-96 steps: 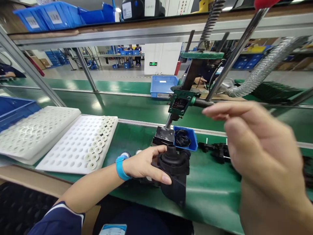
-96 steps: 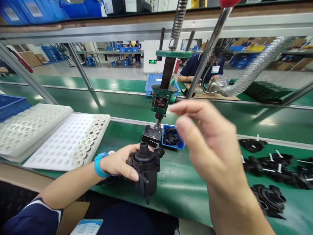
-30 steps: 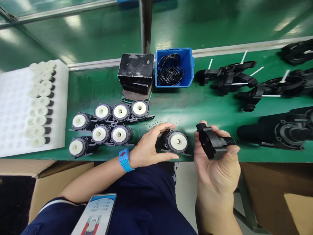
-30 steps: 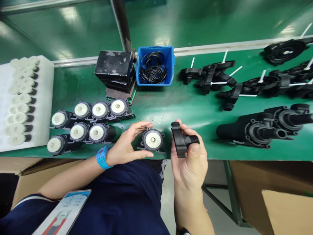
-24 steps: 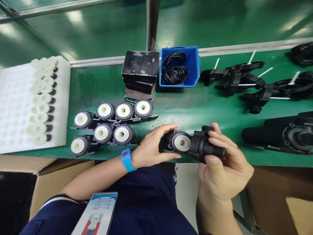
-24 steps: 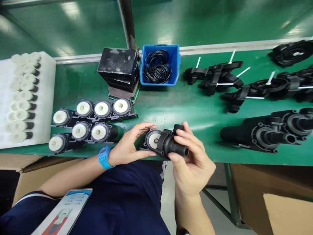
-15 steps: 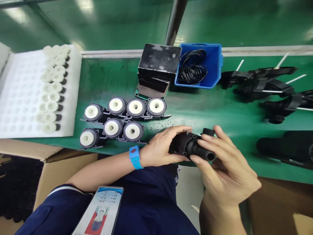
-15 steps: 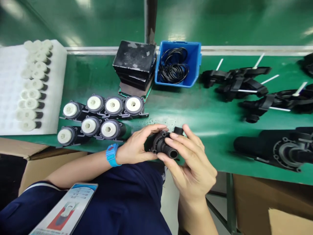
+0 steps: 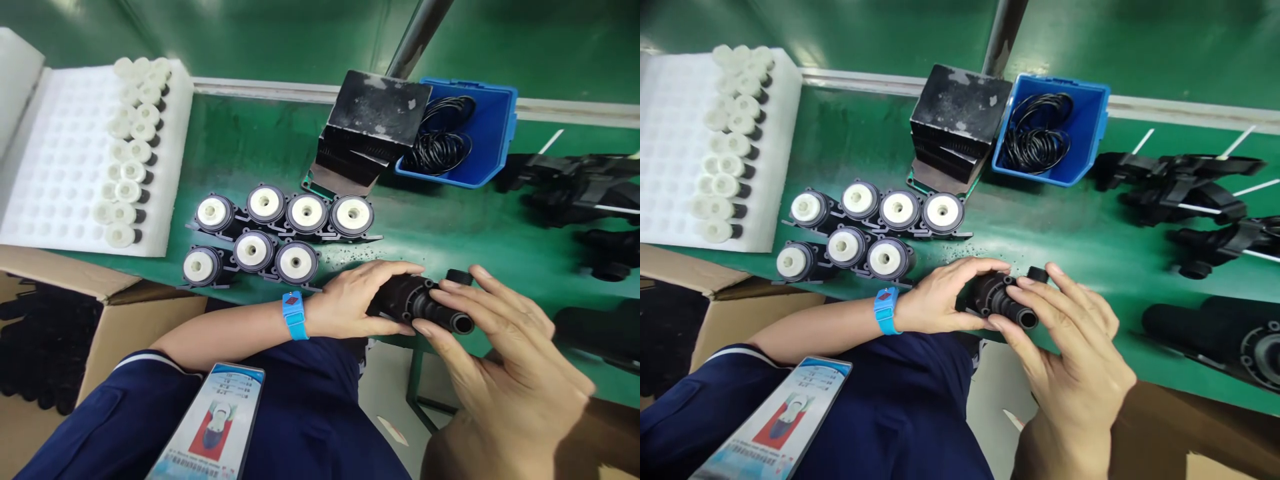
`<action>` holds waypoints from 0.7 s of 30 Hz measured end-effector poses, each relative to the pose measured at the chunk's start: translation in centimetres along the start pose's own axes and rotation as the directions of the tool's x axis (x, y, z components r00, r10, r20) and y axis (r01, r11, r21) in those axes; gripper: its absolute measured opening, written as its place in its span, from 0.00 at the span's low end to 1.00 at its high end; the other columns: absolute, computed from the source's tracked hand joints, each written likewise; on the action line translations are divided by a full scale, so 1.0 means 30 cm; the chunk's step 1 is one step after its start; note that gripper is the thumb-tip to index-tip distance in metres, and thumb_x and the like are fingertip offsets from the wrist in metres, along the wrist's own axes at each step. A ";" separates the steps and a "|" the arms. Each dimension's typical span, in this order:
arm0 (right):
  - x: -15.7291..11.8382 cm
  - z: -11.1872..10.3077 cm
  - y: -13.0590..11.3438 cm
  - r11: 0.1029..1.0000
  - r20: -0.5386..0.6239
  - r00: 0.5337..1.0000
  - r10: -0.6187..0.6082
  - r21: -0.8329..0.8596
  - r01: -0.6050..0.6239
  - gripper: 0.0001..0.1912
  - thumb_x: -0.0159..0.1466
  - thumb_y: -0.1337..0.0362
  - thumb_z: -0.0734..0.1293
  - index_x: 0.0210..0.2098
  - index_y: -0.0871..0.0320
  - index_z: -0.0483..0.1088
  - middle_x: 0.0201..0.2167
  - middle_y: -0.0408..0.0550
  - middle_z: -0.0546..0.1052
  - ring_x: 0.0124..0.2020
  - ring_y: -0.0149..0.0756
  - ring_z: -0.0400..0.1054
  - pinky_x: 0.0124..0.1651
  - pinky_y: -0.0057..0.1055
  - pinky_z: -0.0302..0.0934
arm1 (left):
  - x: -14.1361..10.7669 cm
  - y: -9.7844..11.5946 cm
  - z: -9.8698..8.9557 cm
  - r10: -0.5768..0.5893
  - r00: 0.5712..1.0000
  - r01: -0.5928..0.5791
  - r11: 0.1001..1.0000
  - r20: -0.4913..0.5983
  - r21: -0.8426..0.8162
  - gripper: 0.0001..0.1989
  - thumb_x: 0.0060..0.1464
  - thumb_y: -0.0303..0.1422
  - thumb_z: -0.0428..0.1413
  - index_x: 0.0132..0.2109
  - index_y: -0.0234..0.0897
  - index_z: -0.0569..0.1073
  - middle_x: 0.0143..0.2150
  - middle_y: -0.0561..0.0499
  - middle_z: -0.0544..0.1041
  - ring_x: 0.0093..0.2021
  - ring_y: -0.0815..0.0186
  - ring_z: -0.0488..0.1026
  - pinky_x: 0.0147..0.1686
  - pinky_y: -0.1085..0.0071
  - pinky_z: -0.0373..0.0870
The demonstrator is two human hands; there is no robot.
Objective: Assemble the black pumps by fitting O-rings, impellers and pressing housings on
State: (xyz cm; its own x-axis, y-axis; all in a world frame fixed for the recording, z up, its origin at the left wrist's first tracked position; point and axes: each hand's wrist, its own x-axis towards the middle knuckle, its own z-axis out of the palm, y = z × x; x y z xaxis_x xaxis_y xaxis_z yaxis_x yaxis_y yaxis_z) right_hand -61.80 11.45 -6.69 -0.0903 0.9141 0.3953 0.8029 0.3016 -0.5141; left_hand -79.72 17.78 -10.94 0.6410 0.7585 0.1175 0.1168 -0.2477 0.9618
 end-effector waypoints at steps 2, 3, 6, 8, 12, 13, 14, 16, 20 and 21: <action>-0.006 0.002 -0.010 0.999 -0.031 0.999 0.008 -0.048 -0.009 0.29 0.62 0.64 0.72 0.61 0.39 0.68 0.51 0.41 0.76 0.60 0.52 0.67 0.63 0.49 0.60 | 0.001 0.002 0.000 -0.006 1.000 0.006 1.000 -0.008 0.009 0.32 0.54 0.40 0.65 0.62 0.38 0.65 0.61 0.42 0.73 0.62 0.54 0.71 0.64 0.59 0.66; -0.007 0.003 -0.014 0.998 -0.042 0.999 0.015 -0.068 -0.018 0.28 0.62 0.65 0.72 0.61 0.41 0.68 0.51 0.42 0.76 0.60 0.51 0.68 0.63 0.48 0.60 | 0.001 0.002 0.001 -0.013 1.000 0.013 1.000 -0.011 0.013 0.31 0.54 0.40 0.64 0.62 0.38 0.66 0.60 0.43 0.74 0.61 0.55 0.71 0.63 0.59 0.67; -0.001 -0.001 -0.018 0.996 -0.027 1.000 -0.002 -0.086 0.000 0.24 0.62 0.65 0.72 0.57 0.47 0.71 0.50 0.44 0.76 0.60 0.49 0.68 0.63 0.46 0.60 | 0.002 0.002 0.001 -0.023 1.000 0.023 1.000 -0.005 0.007 0.30 0.54 0.39 0.64 0.61 0.40 0.66 0.59 0.45 0.74 0.60 0.54 0.71 0.62 0.59 0.67; 0.010 -0.005 -0.011 0.996 0.002 0.999 -0.038 -0.079 0.038 0.19 0.63 0.65 0.71 0.53 0.50 0.73 0.49 0.44 0.77 0.59 0.48 0.69 0.63 0.45 0.61 | 0.003 0.001 0.001 -0.028 1.000 0.028 1.000 0.000 -0.007 0.30 0.53 0.40 0.64 0.61 0.40 0.66 0.60 0.45 0.74 0.60 0.53 0.71 0.62 0.58 0.66; 0.027 -0.009 0.001 0.989 0.001 0.995 -0.096 -0.111 0.095 0.14 0.61 0.65 0.73 0.47 0.56 0.74 0.46 0.46 0.78 0.57 0.47 0.71 0.62 0.43 0.63 | 0.002 0.004 -0.001 -0.030 1.000 0.030 0.999 0.005 -0.015 0.31 0.53 0.40 0.65 0.62 0.41 0.66 0.59 0.44 0.73 0.60 0.53 0.71 0.62 0.57 0.65; 0.028 -0.007 0.002 0.987 -0.005 0.995 -0.104 -0.122 0.102 0.14 0.61 0.65 0.73 0.47 0.57 0.74 0.46 0.47 0.78 0.57 0.47 0.71 0.62 0.42 0.62 | 0.003 0.005 -0.002 -0.026 1.000 0.026 1.000 0.003 -0.011 0.32 0.53 0.40 0.65 0.62 0.41 0.66 0.59 0.44 0.73 0.60 0.53 0.71 0.62 0.57 0.65; 0.026 -0.004 0.003 0.986 -0.013 0.994 -0.109 -0.128 0.106 0.15 0.61 0.65 0.73 0.47 0.58 0.74 0.46 0.47 0.78 0.57 0.47 0.71 0.63 0.42 0.62 | 0.004 0.007 -0.002 -0.018 1.000 0.018 1.000 -0.002 -0.005 0.32 0.53 0.41 0.65 0.62 0.40 0.66 0.59 0.43 0.73 0.60 0.53 0.71 0.62 0.57 0.66; 0.020 0.004 0.006 0.986 -0.040 0.993 -0.111 -0.127 0.105 0.15 0.61 0.64 0.73 0.47 0.58 0.74 0.46 0.48 0.78 0.58 0.46 0.71 0.63 0.42 0.61 | 0.007 0.007 -0.001 0.013 1.000 -0.013 1.000 -0.019 0.008 0.32 0.53 0.41 0.64 0.62 0.40 0.65 0.58 0.43 0.74 0.60 0.53 0.70 0.62 0.57 0.66; 0.008 0.023 0.022 0.992 -0.092 0.989 -0.112 -0.069 0.106 0.15 0.62 0.62 0.73 0.48 0.56 0.74 0.45 0.47 0.78 0.58 0.44 0.70 0.64 0.42 0.60 | 0.011 0.003 0.014 0.041 0.997 -0.040 0.999 -0.064 0.016 0.32 0.50 0.42 0.67 0.60 0.40 0.68 0.56 0.44 0.75 0.58 0.54 0.72 0.61 0.58 0.68; 0.010 0.023 0.026 0.993 -0.094 0.989 -0.118 -0.042 0.115 0.15 0.62 0.62 0.73 0.48 0.56 0.73 0.45 0.46 0.78 0.58 0.44 0.70 0.63 0.42 0.61 | 0.011 0.007 0.017 0.034 0.996 -0.033 0.999 -0.081 0.013 0.32 0.49 0.42 0.68 0.59 0.39 0.69 0.56 0.44 0.76 0.57 0.53 0.73 0.60 0.58 0.68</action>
State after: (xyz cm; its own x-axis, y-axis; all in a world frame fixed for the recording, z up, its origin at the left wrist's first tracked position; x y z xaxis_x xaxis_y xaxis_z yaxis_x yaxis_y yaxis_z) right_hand -61.62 12.14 -7.51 -0.1288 0.8426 0.5229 0.8116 0.3926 -0.4326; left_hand -79.10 17.66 -10.82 0.5808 0.7960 0.1703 0.1049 -0.2806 0.9541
